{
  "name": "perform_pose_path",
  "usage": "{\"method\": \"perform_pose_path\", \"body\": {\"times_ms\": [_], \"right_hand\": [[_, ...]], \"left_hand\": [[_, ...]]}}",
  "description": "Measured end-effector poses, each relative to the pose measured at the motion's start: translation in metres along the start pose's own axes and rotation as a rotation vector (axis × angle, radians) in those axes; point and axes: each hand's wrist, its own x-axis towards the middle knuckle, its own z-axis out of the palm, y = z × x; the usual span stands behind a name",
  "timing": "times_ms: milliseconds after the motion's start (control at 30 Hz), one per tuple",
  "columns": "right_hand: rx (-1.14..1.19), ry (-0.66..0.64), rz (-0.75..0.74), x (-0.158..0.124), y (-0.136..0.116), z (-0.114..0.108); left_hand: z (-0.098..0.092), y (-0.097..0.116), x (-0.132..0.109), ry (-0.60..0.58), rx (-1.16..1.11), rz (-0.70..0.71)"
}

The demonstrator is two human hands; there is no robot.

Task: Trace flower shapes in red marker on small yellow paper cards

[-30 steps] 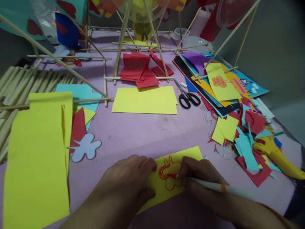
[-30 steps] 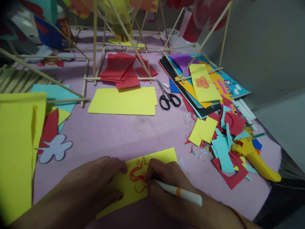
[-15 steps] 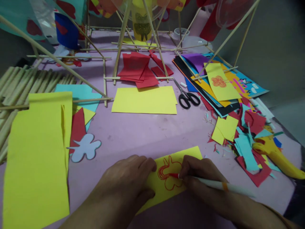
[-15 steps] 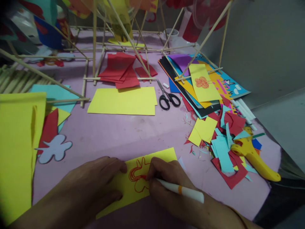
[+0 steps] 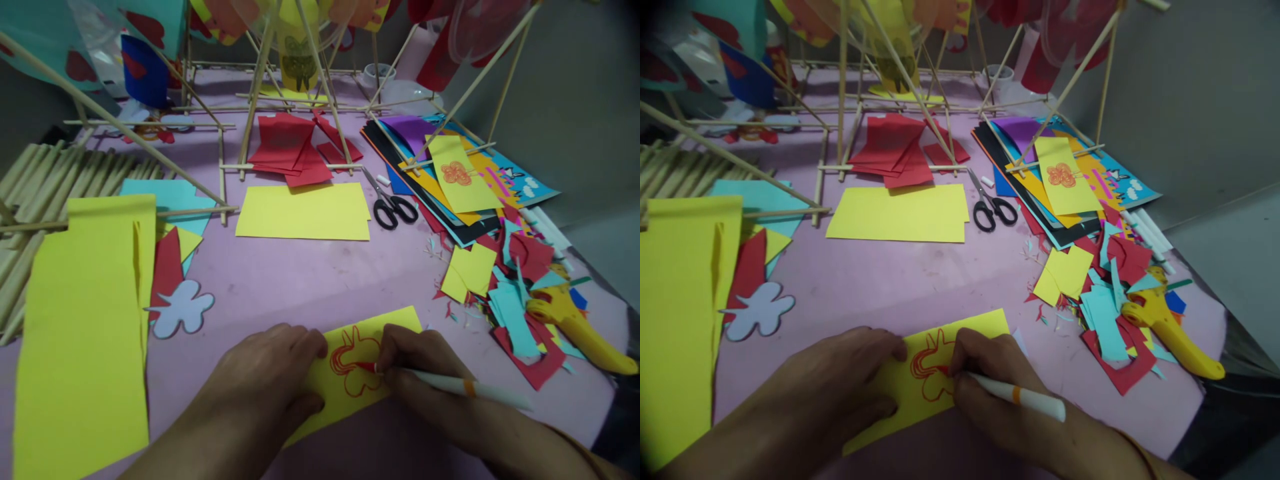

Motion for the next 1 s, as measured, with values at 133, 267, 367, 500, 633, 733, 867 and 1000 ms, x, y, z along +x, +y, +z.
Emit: {"method": "perform_pose_path", "body": {"times_ms": [133,267,367,500,633,733,867,1000], "right_hand": [[-0.046,-0.010,-0.089,0.000,0.000,0.001],[0.115,0.103,-0.191,0.000,-0.002,0.001],[0.194,0.249,-0.154,-0.004,-0.001,-0.001],[-0.096,0.284,-0.223,-0.010,0.003,-0.004],[-0.313,0.266,-0.314,-0.009,0.004,-0.003],[-0.301,0.247,-0.363,-0.005,0.003,0.000],[-0.340,0.196,-0.349,-0.002,0.003,0.001],[-0.329,0.160,-0.318,0.001,0.003,0.000]], "left_hand": [[0.004,-0.005,-0.003,0.059,-0.018,0.038],[0.008,-0.009,-0.006,0.127,-0.003,0.131],[0.008,-0.009,-0.007,0.175,0.021,0.154],[0.005,-0.006,-0.011,0.203,0.026,0.145],[0.005,-0.001,-0.015,0.202,0.048,0.130],[0.004,0.004,-0.017,0.201,0.056,0.164],[0.000,0.009,-0.016,0.161,0.052,0.153],[0.000,0.006,-0.015,0.163,0.014,0.129]]}}
